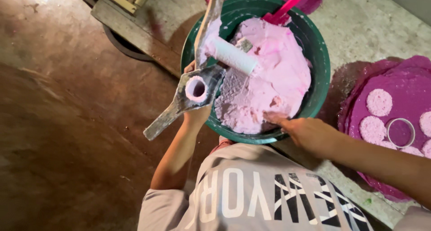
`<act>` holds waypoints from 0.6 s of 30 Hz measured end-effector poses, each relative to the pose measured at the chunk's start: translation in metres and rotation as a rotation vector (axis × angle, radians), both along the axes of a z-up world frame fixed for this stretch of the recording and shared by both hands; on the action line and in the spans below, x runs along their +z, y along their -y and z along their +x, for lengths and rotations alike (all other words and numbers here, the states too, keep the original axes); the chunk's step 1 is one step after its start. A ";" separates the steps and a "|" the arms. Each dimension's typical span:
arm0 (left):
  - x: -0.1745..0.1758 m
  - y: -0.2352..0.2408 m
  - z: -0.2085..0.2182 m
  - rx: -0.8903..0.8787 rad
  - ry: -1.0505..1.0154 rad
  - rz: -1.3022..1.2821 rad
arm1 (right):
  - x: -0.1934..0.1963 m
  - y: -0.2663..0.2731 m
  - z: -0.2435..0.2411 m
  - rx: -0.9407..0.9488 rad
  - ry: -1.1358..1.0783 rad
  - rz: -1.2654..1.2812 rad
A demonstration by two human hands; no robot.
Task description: The person scoops pink dough from a green bucket using a wooden stick and places it into a handheld metal mold. They press the dough into the mold and release circular pieces onto a purple glittery mat, repeating the process to form multiple uniform discs.
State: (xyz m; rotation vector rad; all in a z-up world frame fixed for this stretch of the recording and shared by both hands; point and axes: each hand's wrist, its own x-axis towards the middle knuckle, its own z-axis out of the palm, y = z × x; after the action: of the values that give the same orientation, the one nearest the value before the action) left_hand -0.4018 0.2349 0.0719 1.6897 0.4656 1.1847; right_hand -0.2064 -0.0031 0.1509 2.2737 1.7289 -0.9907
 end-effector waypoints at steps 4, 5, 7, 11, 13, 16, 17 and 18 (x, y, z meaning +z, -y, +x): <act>0.009 0.001 0.004 -0.013 0.008 -0.013 | 0.008 0.009 -0.018 -0.001 -0.178 0.066; 0.013 0.000 0.006 -0.013 0.009 -0.018 | 0.013 0.012 -0.020 -0.020 -0.222 0.081; 0.024 -0.003 0.008 -0.014 0.001 -0.023 | 0.027 0.021 -0.019 -0.102 -0.283 0.072; 0.054 -0.014 0.008 -0.050 -0.199 0.076 | 0.068 0.032 0.018 -0.260 -0.219 -0.279; 0.069 -0.013 0.003 0.113 -0.301 0.290 | 0.095 0.030 0.040 -0.282 -0.199 -0.230; 0.090 -0.012 0.003 0.071 -0.544 0.392 | 0.144 0.006 0.060 -0.120 0.085 -0.094; 0.095 -0.010 0.002 0.001 -0.645 0.389 | 0.154 -0.004 0.056 -0.042 0.176 -0.023; 0.097 -0.008 0.009 -0.041 -0.721 0.416 | 0.159 -0.019 0.050 0.062 0.271 0.115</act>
State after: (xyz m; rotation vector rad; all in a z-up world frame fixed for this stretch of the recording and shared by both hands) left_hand -0.3927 0.2424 0.1686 2.4772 0.6394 0.6298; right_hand -0.1567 0.0157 0.3100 2.2790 1.7666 -0.5534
